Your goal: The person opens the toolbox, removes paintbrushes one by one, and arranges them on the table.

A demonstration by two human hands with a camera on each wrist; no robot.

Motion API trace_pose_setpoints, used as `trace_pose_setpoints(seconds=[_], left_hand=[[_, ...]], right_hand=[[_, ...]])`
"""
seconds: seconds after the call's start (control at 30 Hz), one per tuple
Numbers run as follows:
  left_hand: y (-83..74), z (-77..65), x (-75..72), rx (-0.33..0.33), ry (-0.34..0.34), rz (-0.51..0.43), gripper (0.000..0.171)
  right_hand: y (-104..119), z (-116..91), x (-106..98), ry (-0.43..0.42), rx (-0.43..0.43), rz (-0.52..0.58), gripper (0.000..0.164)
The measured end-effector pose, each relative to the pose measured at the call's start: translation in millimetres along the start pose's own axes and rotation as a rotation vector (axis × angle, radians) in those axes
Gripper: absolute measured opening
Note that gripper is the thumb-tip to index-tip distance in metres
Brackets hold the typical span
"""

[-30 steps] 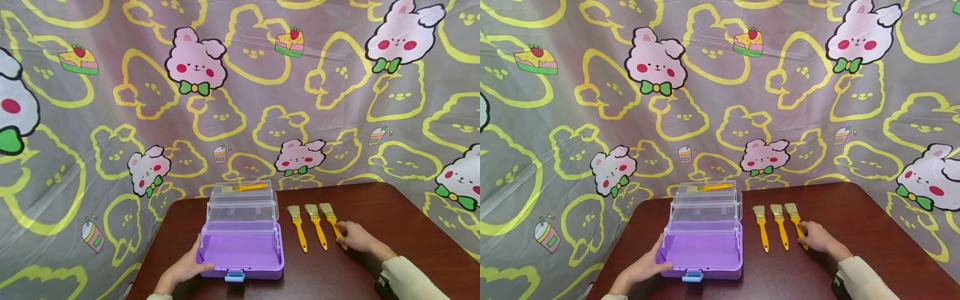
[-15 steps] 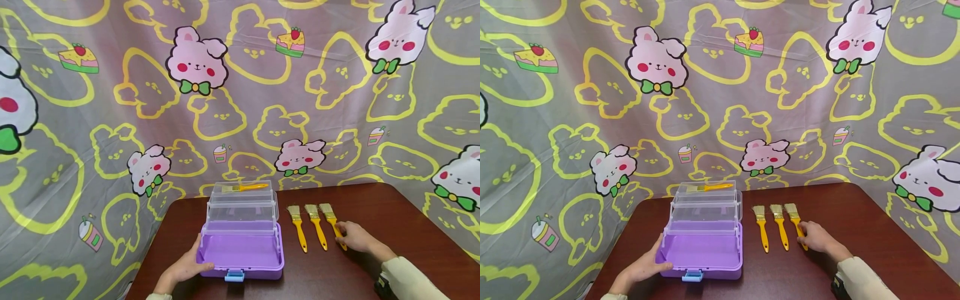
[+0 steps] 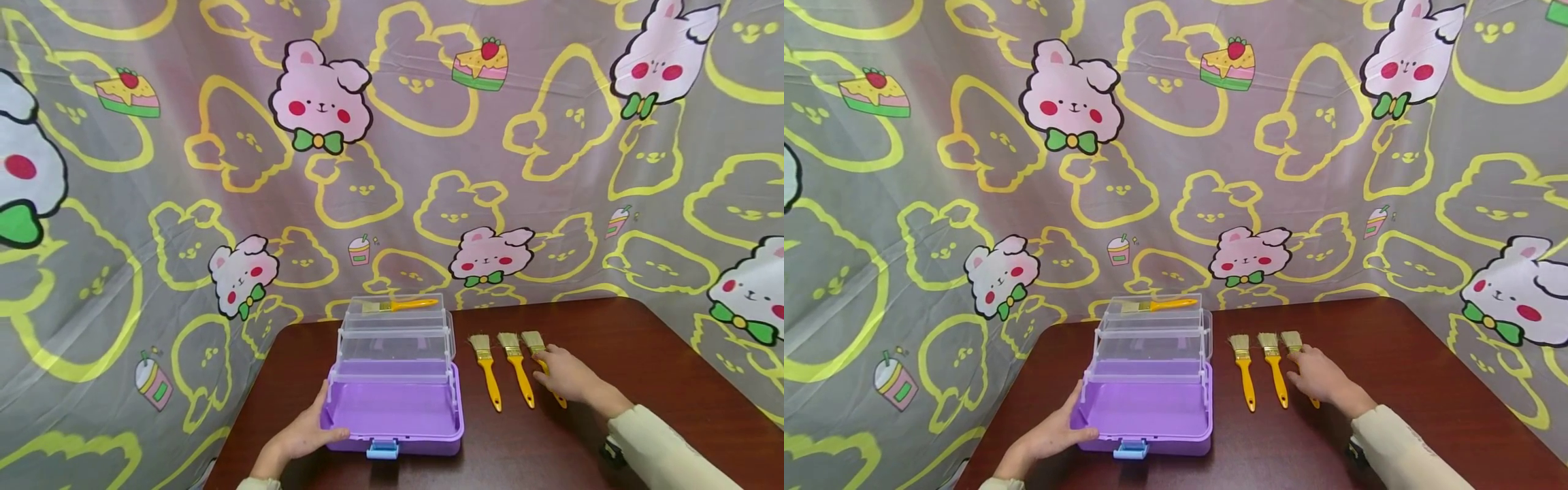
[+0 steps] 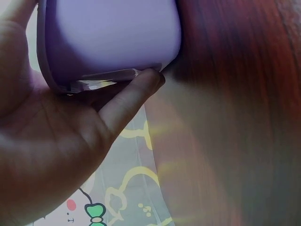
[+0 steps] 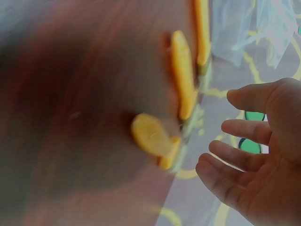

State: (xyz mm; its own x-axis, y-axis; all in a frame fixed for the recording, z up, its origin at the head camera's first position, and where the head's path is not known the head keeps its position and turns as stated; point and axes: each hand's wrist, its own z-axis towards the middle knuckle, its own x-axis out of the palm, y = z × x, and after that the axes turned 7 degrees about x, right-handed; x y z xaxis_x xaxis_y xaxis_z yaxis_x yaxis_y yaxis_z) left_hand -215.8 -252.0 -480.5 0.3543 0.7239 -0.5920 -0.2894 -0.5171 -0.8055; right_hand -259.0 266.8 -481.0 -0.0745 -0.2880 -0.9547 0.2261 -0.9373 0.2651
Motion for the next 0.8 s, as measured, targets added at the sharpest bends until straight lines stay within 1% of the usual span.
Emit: trace_pose_setpoints(seconds=[0.2,0.3,0.43,0.63,0.7,0.8], left_hand=[[3.6,-0.8,0.5,0.017,0.001,0.013,0.112],[3.8,-1.6,1.3,0.013,-0.003,0.012,0.112],[2.5,-2.4,2.6,-0.006,-0.013,0.003,0.112],[2.9,-3.0,4.2,-0.009,-0.026,0.024,0.113],[3.4,-3.1,4.3,-0.006,-0.024,0.024,0.113],[3.8,-3.1,3.8,-0.006,-0.022,0.018,0.113]], right_hand=[[19,15,-4,-0.063,-0.088,-0.068,0.030],[30,23,-7,-0.087,-0.128,-0.100,0.031],[46,32,-13,-0.099,-0.154,-0.089,0.033],[67,43,-16,-0.139,-0.186,-0.055,0.026],[73,47,-16,-0.135,-0.192,-0.042,0.028],[83,52,-18,-0.107,-0.179,-0.023,0.032]])
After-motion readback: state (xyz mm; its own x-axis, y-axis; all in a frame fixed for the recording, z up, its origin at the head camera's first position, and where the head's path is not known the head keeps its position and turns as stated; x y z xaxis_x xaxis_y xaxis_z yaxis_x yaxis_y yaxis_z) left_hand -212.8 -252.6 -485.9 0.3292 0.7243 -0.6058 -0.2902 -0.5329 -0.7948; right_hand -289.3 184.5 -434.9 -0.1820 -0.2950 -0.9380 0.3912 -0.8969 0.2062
